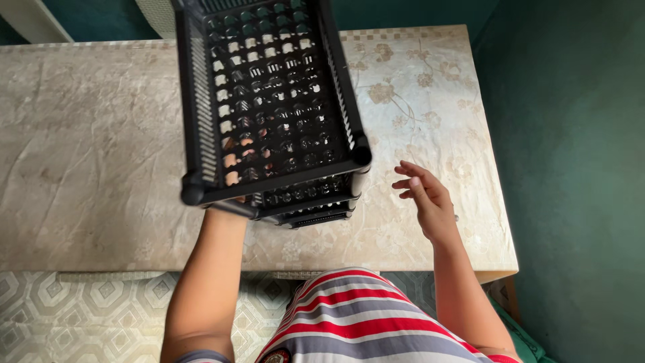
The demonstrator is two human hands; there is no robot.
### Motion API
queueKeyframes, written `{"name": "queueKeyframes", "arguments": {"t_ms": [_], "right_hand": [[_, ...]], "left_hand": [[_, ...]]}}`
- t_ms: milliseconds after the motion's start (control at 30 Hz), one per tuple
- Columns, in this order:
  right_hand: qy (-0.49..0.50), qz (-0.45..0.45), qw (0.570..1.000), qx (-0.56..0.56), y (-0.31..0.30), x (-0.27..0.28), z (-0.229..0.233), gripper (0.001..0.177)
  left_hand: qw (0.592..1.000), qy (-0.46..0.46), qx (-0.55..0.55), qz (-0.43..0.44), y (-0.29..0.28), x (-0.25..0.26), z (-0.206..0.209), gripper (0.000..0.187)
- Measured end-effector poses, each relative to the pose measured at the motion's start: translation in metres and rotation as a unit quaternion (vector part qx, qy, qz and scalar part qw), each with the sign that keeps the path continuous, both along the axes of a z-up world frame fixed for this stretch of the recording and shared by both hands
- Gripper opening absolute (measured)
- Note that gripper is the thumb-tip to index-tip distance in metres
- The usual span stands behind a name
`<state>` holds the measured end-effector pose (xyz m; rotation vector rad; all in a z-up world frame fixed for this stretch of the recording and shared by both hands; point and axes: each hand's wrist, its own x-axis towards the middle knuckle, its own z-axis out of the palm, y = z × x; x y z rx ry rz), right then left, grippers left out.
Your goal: The person assembles a black plastic three-tier storage rack on a table. They insert vertical poles into the basket frames, stack the tiers, and secure the structure with small black plastic fasteners.
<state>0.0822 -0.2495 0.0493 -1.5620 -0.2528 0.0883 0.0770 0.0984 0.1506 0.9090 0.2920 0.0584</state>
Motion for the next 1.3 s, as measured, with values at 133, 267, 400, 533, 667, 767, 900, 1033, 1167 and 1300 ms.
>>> {"name": "queueKeyframes", "arguments": {"t_ms": [133, 267, 400, 533, 667, 767, 900, 1033, 1167, 1300], "right_hand": [[0.018, -0.002, 0.997, -0.069, -0.003, -0.007, -0.011, 0.042], [0.045, -0.015, 0.995, -0.088, -0.017, -0.007, -0.042, 0.042], [0.071, -0.111, 0.972, -0.194, -0.045, -0.017, -0.098, 0.037], [0.080, -0.258, 0.891, -0.366, -0.071, -0.033, -0.145, 0.030], [0.065, -0.358, 0.828, -0.426, -0.097, -0.047, -0.176, 0.036], [0.051, -0.362, 0.824, -0.433, -0.113, -0.036, -0.196, 0.039], [0.047, -0.352, 0.818, -0.452, -0.123, -0.018, -0.215, 0.035], [0.037, -0.365, 0.819, -0.441, -0.120, -0.008, -0.207, 0.020], [-0.038, -0.331, 0.794, -0.508, -0.108, -0.012, -0.170, 0.016], [0.023, -0.235, 0.930, -0.282, -0.056, -0.005, -0.087, 0.024]], "left_hand": [[1.000, 0.014, -0.012, 0.001, 0.001, 0.016, -0.011, 0.049], [1.000, 0.020, -0.014, 0.002, 0.008, 0.031, -0.020, 0.047], [0.999, 0.029, -0.017, 0.004, 0.019, 0.022, -0.045, 0.047], [0.998, 0.008, 0.014, 0.057, 0.027, -0.018, -0.084, 0.049], [0.967, 0.008, 0.135, 0.216, 0.015, -0.063, -0.143, 0.052], [0.941, 0.150, 0.113, 0.283, 0.000, -0.089, -0.192, 0.041], [0.951, 0.198, 0.137, 0.196, -0.033, -0.121, -0.248, 0.021], [0.957, 0.254, 0.129, 0.047, -0.066, -0.132, -0.268, 0.025], [0.951, 0.086, 0.263, -0.140, -0.086, -0.125, -0.216, 0.020], [0.855, -0.148, 0.462, -0.182, -0.085, -0.116, -0.101, 0.020]]}}
